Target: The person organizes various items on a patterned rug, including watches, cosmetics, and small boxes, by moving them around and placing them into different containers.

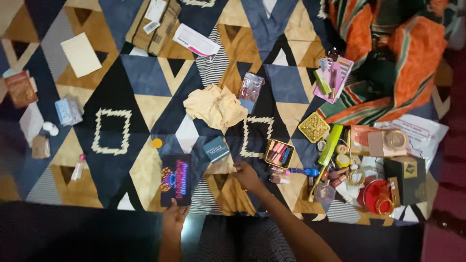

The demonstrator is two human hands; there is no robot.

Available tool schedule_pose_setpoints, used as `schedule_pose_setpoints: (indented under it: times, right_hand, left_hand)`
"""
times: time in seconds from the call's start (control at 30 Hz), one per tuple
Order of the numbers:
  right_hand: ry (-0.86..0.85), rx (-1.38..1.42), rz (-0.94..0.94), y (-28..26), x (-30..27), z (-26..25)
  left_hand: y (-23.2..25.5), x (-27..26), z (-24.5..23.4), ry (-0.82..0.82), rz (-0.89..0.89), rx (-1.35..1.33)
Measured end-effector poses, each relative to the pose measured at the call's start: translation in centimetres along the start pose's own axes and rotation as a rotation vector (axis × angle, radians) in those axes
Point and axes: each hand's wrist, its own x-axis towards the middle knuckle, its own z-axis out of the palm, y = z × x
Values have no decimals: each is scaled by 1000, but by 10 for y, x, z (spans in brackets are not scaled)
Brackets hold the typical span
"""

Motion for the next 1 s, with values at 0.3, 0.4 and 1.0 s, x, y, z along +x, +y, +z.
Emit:
schedule_pose_setpoints:
  times: [0.3, 0.4, 1.0]
  right_hand:
    - [480, -402, -329, 28, -20, 21]
    - [519, -575, -321, 5, -29, 5]
    - [857, -233, -160, -9, -38, -85]
  left_hand:
    - [64, 37, 4, 354, -16, 313]
    - [74, 50, 8, 522, -35, 570]
    - [10, 83, 67, 336, 297, 2190]
